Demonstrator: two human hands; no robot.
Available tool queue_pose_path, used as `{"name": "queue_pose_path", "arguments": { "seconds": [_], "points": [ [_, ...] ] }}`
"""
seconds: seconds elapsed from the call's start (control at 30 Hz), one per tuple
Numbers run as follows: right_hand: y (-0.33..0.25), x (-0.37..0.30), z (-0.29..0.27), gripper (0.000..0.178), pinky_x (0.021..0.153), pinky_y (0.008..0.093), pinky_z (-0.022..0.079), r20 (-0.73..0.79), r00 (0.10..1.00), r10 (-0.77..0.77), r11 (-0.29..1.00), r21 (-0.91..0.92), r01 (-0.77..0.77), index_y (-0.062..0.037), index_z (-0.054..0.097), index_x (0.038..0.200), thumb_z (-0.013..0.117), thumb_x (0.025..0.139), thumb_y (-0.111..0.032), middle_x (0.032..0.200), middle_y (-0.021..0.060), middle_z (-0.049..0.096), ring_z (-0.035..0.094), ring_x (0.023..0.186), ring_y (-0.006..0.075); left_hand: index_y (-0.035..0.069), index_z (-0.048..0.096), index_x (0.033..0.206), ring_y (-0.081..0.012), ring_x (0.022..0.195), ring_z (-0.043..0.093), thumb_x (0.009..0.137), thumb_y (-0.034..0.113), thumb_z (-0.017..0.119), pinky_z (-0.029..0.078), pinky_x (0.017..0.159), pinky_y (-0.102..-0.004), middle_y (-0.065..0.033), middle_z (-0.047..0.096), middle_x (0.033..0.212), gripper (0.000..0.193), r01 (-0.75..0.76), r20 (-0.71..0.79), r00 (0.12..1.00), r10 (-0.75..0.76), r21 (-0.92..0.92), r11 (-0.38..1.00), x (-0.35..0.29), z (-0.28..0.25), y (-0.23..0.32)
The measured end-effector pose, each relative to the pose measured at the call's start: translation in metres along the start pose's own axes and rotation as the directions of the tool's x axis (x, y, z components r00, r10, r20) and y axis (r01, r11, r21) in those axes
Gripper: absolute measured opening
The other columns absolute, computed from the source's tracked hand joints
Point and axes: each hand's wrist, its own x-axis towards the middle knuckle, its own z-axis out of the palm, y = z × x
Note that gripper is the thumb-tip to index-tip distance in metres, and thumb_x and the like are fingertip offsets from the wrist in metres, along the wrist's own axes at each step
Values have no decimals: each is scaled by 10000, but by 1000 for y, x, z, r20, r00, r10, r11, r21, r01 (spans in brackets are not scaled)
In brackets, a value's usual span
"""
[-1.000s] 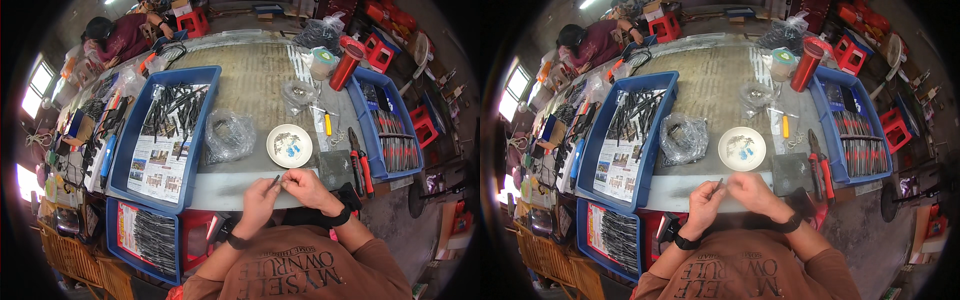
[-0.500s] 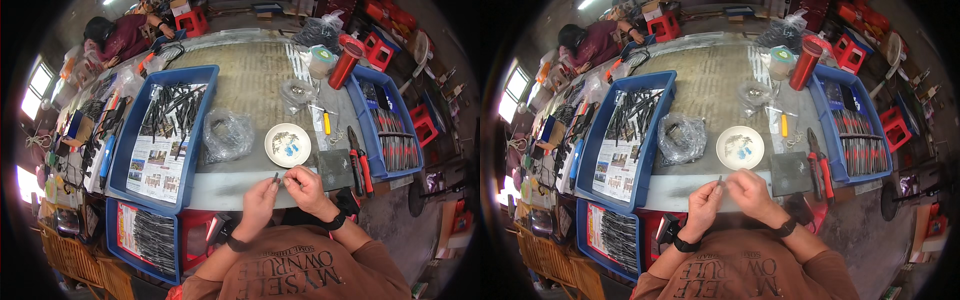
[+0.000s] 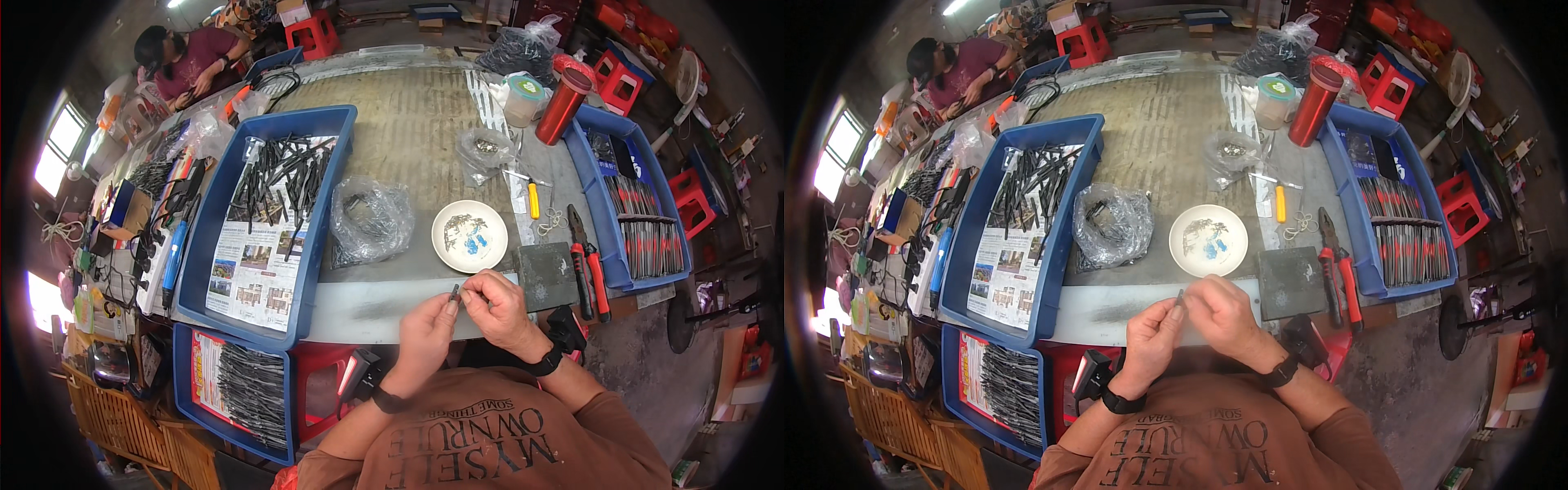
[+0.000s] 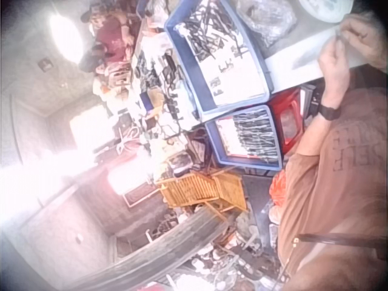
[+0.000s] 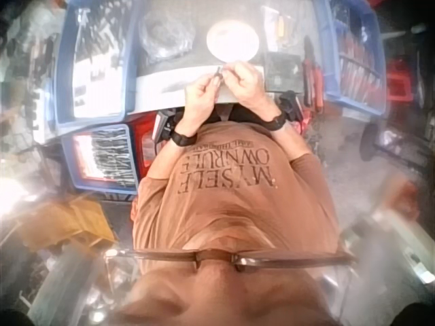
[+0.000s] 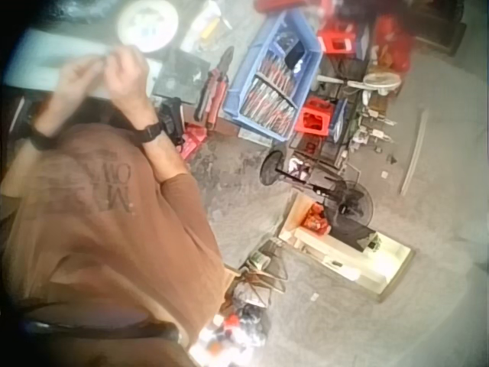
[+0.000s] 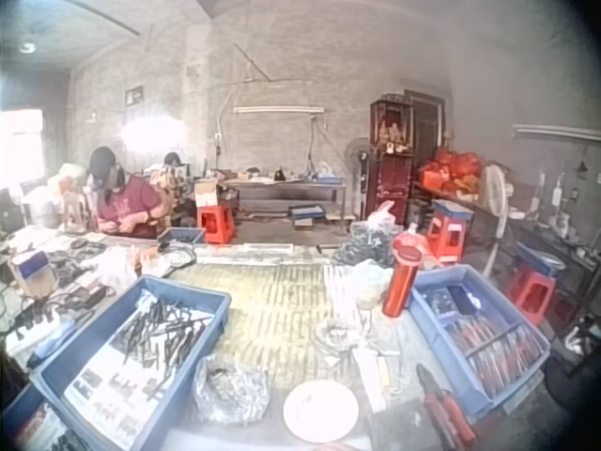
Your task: The person repeatedly picks small metal pieces from a plate and inserts them into black cylindrical components, then uses red-handled pliers to crimp or secure the assembly. Finished units are placed into a blue bin. The process is repeated multiple times in a consistent sequence.
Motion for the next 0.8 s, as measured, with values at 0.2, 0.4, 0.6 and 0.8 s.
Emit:
{"name": "queue_pose_path", "arguments": {
  "seconds": [0.2,0.4,0.6,0.8],
  "points": [
    [1,-1,1,52,551,347,438,-4,999,-32,998,-49,32,13,550,778,581,736,6,708,130,546,544,632,293,-16,597,951,-49,543,408,886,110,519,343,479,-216,18,459,589,162,8,-16,1000,-7,27,1000,0,0,-2],
    [3,-2,3,69,545,360,435,-23,995,-96,992,-89,93,17,549,775,582,714,19,697,137,538,535,626,306,-9,600,946,-150,573,492,856,97,546,404,536,-272,-88,540,656,149,-147,-77,983,169,227,963,0,2,-3],
    [3,-2,4,70,544,357,436,-36,991,-125,986,-111,120,15,551,771,584,709,24,696,138,539,532,623,308,5,605,944,-239,590,529,838,89,561,417,553,-307,-133,560,695,142,-242,-86,956,282,313,918,0,3,0],
    [2,-6,4,60,560,300,443,-22,994,112,991,72,-110,9,577,799,609,761,-26,723,116,573,560,630,222,2,604,934,-235,568,513,837,73,560,405,528,-307,-126,540,676,128,-284,-81,943,324,316,905,0,3,1]
  ]
}}
